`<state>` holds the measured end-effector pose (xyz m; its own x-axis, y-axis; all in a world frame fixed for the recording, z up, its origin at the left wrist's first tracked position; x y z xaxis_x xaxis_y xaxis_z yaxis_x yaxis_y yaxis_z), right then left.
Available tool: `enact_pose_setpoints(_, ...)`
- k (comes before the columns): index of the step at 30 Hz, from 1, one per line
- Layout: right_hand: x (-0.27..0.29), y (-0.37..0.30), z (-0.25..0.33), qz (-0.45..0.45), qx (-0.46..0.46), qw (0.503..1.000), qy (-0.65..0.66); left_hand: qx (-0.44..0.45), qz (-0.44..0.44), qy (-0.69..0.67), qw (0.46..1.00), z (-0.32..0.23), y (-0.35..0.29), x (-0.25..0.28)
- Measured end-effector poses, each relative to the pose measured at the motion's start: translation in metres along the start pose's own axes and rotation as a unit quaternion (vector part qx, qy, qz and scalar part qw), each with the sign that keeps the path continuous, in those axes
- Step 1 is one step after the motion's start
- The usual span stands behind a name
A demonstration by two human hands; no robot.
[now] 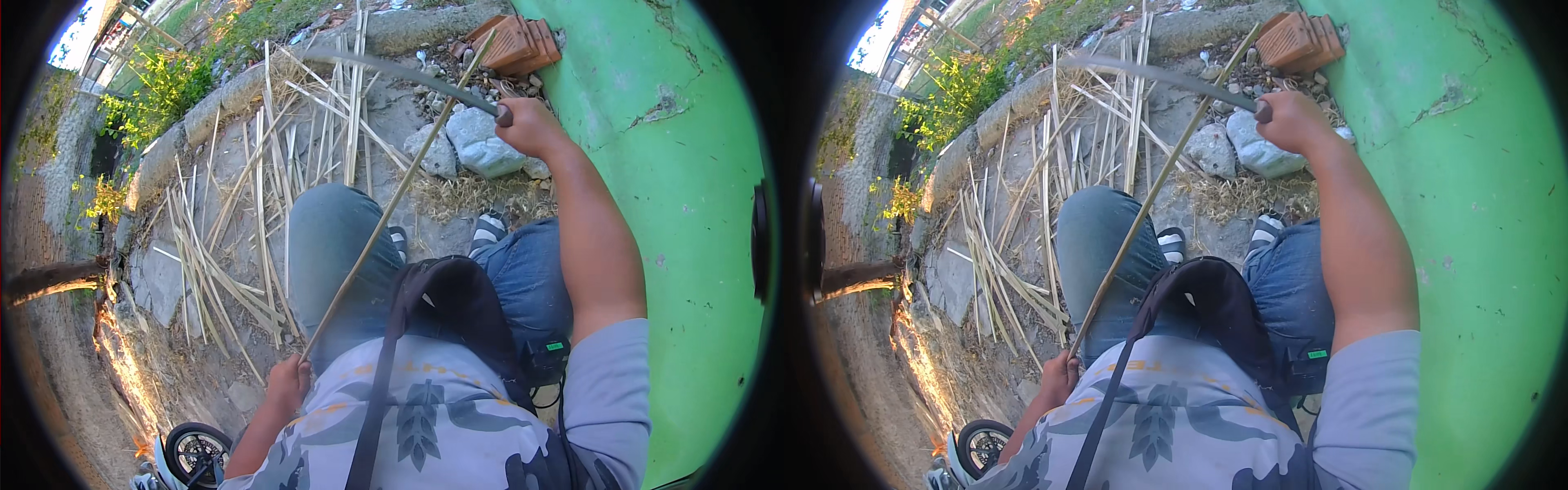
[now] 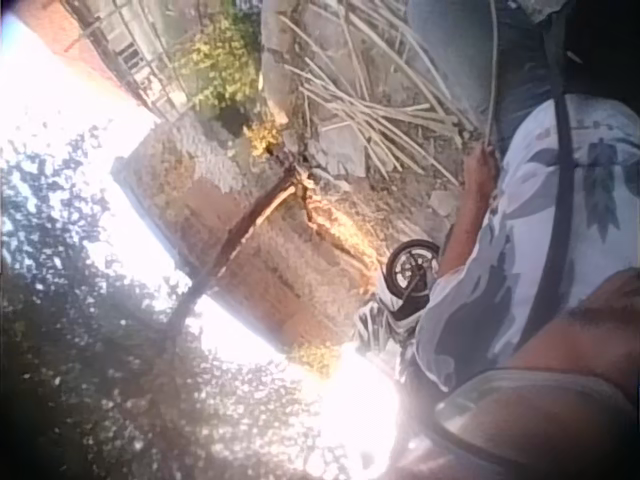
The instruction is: The person scrapes and thins bamboo strips along their length using a machete.
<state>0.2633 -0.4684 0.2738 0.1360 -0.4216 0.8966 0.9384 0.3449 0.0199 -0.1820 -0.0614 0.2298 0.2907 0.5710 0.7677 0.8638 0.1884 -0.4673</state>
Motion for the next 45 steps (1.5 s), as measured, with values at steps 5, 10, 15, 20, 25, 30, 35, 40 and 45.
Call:
enact_pose_setpoints(5,0.009,-0.006,0.004,0.001,0.013,0.996,-0.090,-0.031,-0.016,0.002,0.999,-0.002,0.002,0.004)
enact_pose_setpoints(10,0.003,0.005,-0.036,-0.042,-0.102,0.994,-0.009,-0.038,0.005,0.019,0.999,-0.005,0.004,0.011)
enact_pose_setpoints(15,0.008,-0.003,-0.012,-0.028,-0.020,0.999,0.019,-0.024,0.012,-0.006,1.000,-0.007,0.006,0.009)
enact_pose_setpoints(20,0.020,-0.004,-0.039,-0.023,-0.067,0.997,0.012,-0.035,0.005,0.018,0.999,0.010,0.004,0.012)
enact_pose_setpoints(25,0.012,-0.008,-0.090,-0.059,-0.168,0.981,0.076,-0.035,0.010,0.020,0.999,0.000,0.014,0.020)
enact_pose_setpoints(30,0.014,-0.008,-0.071,-0.019,-0.127,0.990,0.067,-0.042,0.016,0.011,0.999,-0.001,0.013,0.017)
enact_pose_setpoints(35,0.025,-0.010,-0.067,-0.013,-0.141,0.990,0.027,-0.055,0.000,-0.001,0.998,0.000,0.011,0.020)
enact_pose_setpoints(40,0.025,-0.025,-0.113,-0.059,-0.242,0.968,0.030,-0.068,0.030,0.013,0.997,-0.019,0.025,0.033)
enact_pose_setpoints(45,0.030,-0.020,-0.085,-0.039,-0.228,0.972,0.046,-0.077,0.022,0.015,0.997,-0.017,0.027,0.037)
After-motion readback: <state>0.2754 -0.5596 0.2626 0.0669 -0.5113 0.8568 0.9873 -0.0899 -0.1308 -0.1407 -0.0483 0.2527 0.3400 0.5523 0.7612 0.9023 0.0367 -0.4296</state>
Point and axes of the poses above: each hand's wrist, its own y-axis towards the middle knuckle, its own x-axis out of the back of the hand, z = x × y, the point moved 6 cm from there along y, towards the middle knuckle
